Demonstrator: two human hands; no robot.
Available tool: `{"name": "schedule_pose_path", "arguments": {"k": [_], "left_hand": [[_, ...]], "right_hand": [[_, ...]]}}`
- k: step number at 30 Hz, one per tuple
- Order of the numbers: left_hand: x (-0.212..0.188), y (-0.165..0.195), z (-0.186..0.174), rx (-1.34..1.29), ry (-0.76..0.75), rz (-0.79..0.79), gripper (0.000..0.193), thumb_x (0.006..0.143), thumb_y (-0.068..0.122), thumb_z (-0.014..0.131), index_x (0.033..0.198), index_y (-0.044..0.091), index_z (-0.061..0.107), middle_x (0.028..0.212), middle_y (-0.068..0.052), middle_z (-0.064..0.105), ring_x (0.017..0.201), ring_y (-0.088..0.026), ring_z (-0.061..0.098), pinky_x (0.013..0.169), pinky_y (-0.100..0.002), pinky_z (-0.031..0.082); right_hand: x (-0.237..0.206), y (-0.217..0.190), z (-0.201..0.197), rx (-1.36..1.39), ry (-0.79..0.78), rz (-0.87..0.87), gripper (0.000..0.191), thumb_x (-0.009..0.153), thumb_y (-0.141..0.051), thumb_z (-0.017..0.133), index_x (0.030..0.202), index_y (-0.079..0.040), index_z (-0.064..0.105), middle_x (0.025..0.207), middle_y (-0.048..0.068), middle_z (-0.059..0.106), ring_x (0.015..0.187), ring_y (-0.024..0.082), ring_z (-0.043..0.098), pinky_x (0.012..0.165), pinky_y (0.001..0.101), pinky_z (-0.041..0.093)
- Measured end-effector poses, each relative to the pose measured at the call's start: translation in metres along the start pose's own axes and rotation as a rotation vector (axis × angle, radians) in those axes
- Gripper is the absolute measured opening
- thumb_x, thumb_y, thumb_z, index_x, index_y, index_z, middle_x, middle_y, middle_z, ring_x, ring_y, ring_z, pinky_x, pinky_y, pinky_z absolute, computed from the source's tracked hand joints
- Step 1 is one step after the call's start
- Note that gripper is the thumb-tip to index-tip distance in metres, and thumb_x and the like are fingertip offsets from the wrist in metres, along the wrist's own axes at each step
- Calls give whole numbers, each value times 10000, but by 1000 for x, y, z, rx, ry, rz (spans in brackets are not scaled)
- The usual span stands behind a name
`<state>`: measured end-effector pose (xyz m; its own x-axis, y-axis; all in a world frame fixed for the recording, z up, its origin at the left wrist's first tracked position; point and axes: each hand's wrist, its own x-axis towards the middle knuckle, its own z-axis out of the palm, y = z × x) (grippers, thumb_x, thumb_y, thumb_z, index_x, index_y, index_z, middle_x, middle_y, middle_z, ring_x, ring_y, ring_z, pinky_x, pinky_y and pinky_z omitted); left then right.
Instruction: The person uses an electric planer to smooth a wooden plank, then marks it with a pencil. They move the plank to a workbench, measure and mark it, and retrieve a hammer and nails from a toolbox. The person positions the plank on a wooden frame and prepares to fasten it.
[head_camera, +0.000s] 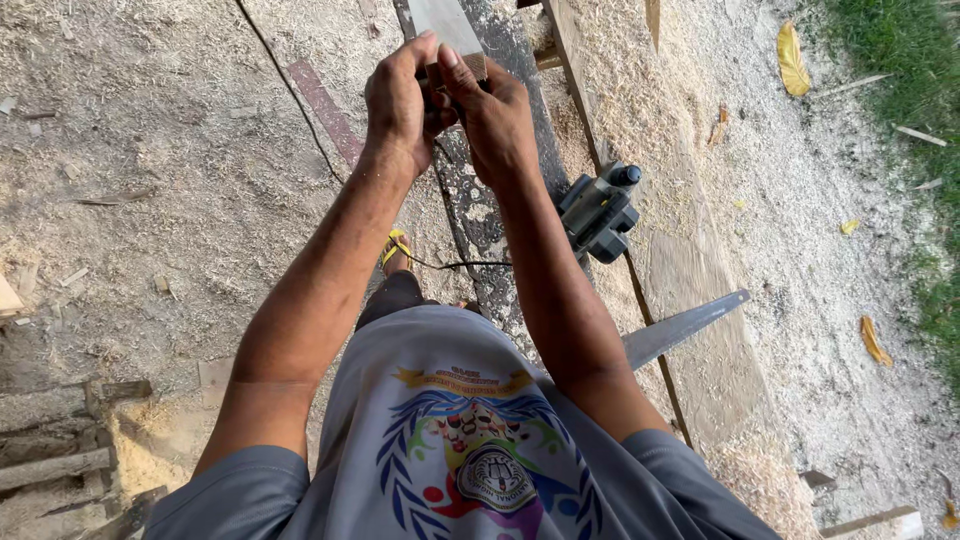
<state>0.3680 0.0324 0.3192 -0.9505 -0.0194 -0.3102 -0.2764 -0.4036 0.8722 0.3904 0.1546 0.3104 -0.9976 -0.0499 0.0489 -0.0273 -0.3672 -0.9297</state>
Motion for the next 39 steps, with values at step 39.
{"name": "schedule_pose_path", "arguments": {"k": [39], "left_hand": [[-7, -267, -61, -29, -275, -818, 345, 950, 91, 624, 1225, -114, 585, 1147, -238, 713, 977, -303, 772, 786, -417, 650]], "right_hand": [[-99, 108, -207, -1062, 973, 357, 765, 841, -361, 804, 1412, -1, 445, 1184, 156, 440, 1082, 427, 603, 820, 502, 589]]}}
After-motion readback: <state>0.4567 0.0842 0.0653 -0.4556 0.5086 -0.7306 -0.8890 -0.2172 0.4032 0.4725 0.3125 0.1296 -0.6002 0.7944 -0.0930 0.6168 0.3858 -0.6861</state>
